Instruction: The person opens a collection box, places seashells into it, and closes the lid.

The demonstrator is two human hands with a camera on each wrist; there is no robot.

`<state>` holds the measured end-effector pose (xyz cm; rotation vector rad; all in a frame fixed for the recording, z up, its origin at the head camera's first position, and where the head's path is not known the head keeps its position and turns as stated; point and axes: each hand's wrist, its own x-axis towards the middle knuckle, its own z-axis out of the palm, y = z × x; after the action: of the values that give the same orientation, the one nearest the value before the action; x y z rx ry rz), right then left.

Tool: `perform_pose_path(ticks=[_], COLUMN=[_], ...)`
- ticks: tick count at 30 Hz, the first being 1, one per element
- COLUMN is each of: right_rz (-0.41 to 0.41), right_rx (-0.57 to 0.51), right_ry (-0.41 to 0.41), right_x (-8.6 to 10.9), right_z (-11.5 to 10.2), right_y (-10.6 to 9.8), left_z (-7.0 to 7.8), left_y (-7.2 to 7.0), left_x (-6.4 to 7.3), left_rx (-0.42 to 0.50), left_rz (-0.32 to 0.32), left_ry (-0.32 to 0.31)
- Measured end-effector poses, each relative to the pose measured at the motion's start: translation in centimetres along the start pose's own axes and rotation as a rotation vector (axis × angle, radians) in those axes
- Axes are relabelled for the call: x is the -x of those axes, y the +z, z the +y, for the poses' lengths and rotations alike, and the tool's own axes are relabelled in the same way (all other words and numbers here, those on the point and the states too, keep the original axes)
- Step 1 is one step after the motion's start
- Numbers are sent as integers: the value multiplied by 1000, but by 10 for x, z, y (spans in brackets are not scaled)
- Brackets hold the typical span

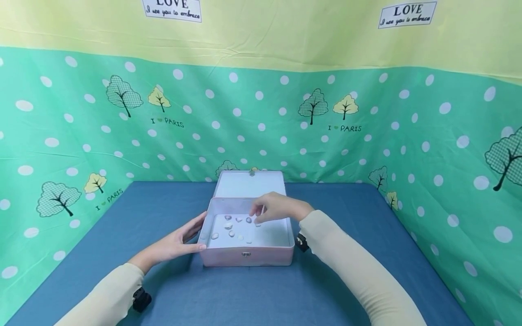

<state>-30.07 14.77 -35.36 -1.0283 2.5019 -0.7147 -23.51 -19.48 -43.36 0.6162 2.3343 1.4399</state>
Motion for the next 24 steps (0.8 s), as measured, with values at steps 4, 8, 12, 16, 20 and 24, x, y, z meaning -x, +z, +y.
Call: perform_pose_path(ticks=[4, 8, 12, 16, 20, 24], right_rz=[11, 29, 63, 127, 202, 271], right_rx=[5, 4, 12, 13, -10, -47], right_ry=[0, 13, 25, 47, 78, 102], right_x=[3, 8, 12, 16, 20, 25], right_z=[5, 10, 17, 28, 40, 52], right_y=[-1, -3, -4, -7, -10, -13], left_z=[0, 1, 3, 5, 8, 7], left_y=[0, -1, -4, -8, -12, -17], left_x=[0, -1, 0, -1, -6, -14], left_rx=[-6, -26, -58, -80, -93, -74], left_rz=[4, 18, 22, 37, 83, 131], left_ry=[-12, -28, -47, -67, -56, -23])
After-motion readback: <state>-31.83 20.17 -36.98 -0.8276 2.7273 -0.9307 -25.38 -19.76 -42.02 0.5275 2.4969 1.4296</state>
